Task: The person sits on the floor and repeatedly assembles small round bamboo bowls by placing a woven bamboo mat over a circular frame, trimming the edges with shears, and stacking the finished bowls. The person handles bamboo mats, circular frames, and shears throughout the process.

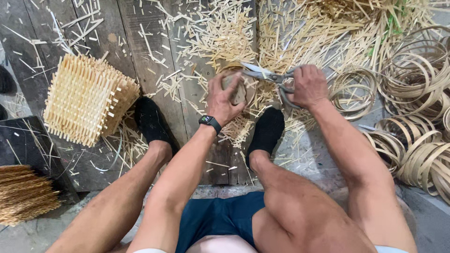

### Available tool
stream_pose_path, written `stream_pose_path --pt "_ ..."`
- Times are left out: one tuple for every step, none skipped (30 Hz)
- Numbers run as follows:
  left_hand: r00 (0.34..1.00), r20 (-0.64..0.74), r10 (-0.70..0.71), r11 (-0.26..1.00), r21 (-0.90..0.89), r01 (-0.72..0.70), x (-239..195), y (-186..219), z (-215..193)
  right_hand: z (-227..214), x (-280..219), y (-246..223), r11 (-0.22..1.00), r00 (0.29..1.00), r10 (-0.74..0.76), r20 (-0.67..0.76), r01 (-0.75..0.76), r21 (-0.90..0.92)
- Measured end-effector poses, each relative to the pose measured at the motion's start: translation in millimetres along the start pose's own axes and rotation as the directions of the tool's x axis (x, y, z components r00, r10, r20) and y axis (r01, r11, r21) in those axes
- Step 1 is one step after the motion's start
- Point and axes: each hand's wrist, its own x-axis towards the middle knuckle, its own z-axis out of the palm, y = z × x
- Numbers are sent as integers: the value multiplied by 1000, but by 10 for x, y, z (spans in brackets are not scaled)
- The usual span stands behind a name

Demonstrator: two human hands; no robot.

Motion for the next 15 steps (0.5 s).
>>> stream_pose_path --pt "998 44 38 999 -2 -38 18 -3 -6 30 24 -65 998 999 -18 -45 15 -56" --pt "993 90 77 997 -4 -76 27 -11 -12 70 50 -137 999 1000 4 -16 -5 -50" --pt "992 74 98 995 26 -100 31 -17 -9 104 71 -178 999 1000 25 12 -25 -44" --pt "991 59 121 991 57 -124 27 -25 -6 130 87 -207 998 998 47 41 -46 -38" --pt "989 46 144 985 89 -148 10 -24 5 133 86 -183 998 989 51 135 -48 -27" --pt "997 -26 74 997 25 -74 4 -20 25 119 88 -115 999 973 53 226 -50 -17" --pt "996 -93 -1 999 -45 -3 -27 0 61 103 89 -68 999 948 51 315 -51 -7" --pt "985 -152 -82 991 -120 64 -74 23 108 80 70 -28 998 948 48 316 -56 14" --pt "982 -162 -93 988 -137 71 -109 33 149 52 50 8 998 948 46 316 -60 36" --pt "979 -171 -108 984 -157 81 -156 54 199 26 26 26 996 947 42 319 -63 58" --pt "976 -181 -122 980 -176 90 -186 65 237 9 9 8 999 971 24 237 -34 40" --pt "981 -178 -82 981 -186 48 -189 67 259 0 24 -20 1000 989 0 149 -3 18" --pt "983 -176 -41 981 -195 6 -184 67 272 4 49 -61 1000 998 -27 62 27 -5" --pt "985 -171 -2 979 -202 -34 -191 54 269 24 56 -121 1000 999 -16 34 16 7" --pt "990 -142 -16 980 -200 -13 -200 43 257 49 57 -160 1000 1000 -6 7 6 21"
